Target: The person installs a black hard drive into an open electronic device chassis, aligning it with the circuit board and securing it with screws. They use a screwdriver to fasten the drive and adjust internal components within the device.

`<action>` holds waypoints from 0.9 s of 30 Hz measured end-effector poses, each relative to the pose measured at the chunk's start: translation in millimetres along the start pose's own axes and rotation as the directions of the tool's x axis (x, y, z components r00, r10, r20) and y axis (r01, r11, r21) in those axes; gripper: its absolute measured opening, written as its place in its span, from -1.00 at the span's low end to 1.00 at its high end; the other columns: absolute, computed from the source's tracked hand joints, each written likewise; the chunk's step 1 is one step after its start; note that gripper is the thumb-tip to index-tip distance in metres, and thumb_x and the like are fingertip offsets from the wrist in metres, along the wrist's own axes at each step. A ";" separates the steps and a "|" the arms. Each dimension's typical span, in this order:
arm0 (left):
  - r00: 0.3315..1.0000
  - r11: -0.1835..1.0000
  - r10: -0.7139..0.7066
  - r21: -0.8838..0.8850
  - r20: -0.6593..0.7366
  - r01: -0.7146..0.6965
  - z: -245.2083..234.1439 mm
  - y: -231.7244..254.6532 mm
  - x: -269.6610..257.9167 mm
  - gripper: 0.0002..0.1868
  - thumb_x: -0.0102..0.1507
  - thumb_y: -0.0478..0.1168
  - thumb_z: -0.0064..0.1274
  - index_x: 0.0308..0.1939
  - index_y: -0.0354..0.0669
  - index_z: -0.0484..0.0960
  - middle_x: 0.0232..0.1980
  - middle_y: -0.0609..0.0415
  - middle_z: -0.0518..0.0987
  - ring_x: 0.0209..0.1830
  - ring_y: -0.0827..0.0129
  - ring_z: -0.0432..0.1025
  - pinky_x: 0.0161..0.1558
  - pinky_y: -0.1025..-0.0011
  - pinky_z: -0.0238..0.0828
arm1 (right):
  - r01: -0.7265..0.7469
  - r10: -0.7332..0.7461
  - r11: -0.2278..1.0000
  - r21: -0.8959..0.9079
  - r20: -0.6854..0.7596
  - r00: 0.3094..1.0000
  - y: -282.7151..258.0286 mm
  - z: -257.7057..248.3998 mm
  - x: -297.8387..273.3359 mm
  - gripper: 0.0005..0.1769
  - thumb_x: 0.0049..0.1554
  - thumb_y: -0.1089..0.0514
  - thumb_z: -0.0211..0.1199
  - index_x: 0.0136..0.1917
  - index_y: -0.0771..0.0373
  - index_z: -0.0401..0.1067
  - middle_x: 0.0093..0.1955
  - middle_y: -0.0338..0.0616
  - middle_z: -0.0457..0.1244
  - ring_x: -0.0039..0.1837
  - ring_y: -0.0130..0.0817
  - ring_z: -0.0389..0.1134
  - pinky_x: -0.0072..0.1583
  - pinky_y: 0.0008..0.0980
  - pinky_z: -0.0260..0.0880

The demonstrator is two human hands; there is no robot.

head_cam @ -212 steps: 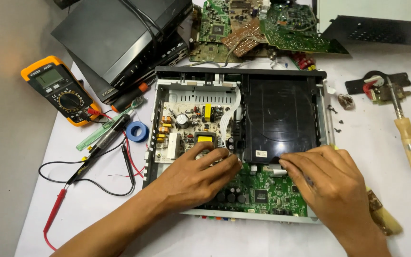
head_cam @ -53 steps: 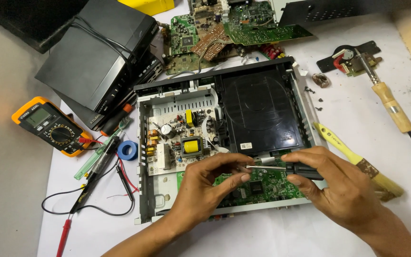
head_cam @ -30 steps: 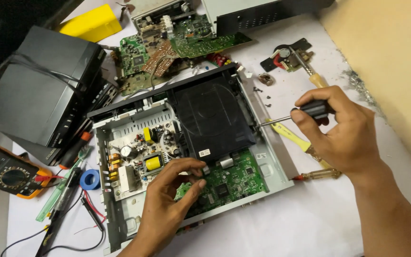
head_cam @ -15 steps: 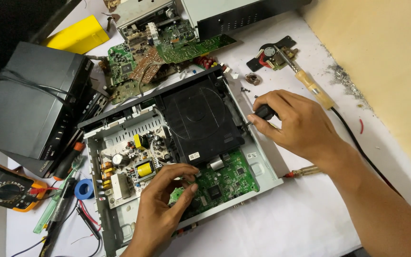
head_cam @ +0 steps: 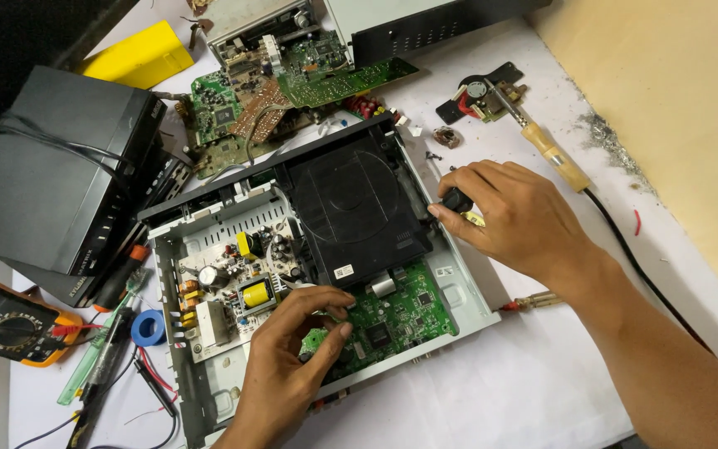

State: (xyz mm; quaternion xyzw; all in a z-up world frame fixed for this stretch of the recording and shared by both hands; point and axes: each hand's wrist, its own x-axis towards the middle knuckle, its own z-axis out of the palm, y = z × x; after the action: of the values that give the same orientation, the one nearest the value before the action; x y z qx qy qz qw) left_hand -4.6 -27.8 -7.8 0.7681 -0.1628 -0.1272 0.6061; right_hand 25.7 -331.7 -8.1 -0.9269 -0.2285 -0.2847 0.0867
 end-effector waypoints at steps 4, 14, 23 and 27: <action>1.000 1.000 -0.007 0.008 -0.004 0.007 0.1 0.7 -0.3 -0.77 0.25 -0.30 0.15 -0.01 -0.14 0.72 0.05 0.07 0.64 -0.01 0.36 0.54 0.03 0.43 0.57 | -0.003 0.003 1.000 0.021 -0.007 1.000 -1.8 0.8 0.7 -0.82 0.31 0.06 0.28 0.01 0.21 0.44 -0.07 -0.19 0.36 -0.07 -0.25 0.39 0.00 -0.27 0.42; 0.999 0.999 -0.046 0.013 -0.002 0.046 -0.1 0.7 -0.3 -0.75 0.25 -0.29 0.16 0.01 -0.13 0.72 0.06 0.08 0.63 0.01 0.35 0.54 0.05 0.41 0.59 | 0.006 -0.006 1.000 0.011 0.022 1.000 -0.8 2.9 -0.2 -0.80 0.31 0.04 0.26 0.02 0.22 0.44 -0.08 -0.17 0.35 -0.10 -0.24 0.37 -0.01 -0.27 0.42; 1.000 1.000 -0.025 0.016 0.004 0.025 0.2 -0.4 -0.1 -0.76 0.25 -0.30 0.15 0.00 -0.13 0.72 0.05 0.08 0.64 0.00 0.36 0.55 0.04 0.42 0.59 | 0.084 -0.080 0.993 -0.086 0.053 0.995 0.1 5.5 2.6 -0.76 0.28 0.00 0.33 0.00 0.21 0.47 -0.09 -0.22 0.36 -0.10 -0.33 0.38 -0.06 -0.34 0.38; 0.999 0.999 -0.036 0.016 0.004 0.036 0.4 0.9 -0.2 -0.76 0.25 -0.32 0.15 0.00 -0.13 0.72 0.06 0.09 0.64 0.00 0.37 0.55 0.04 0.42 0.59 | 0.119 -0.103 0.984 -0.130 0.127 0.987 2.0 6.8 8.8 -0.77 0.27 -0.02 0.35 -0.01 0.15 0.44 -0.19 -0.24 0.33 -0.16 -0.38 0.37 -0.12 -0.37 0.38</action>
State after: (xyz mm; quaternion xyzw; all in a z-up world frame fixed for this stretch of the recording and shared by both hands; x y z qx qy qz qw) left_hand -5.0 -28.3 -7.0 0.7755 -0.1515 -0.1384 0.5971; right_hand 36.4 -328.2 -8.7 -0.9320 -0.2645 -0.2479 -0.0070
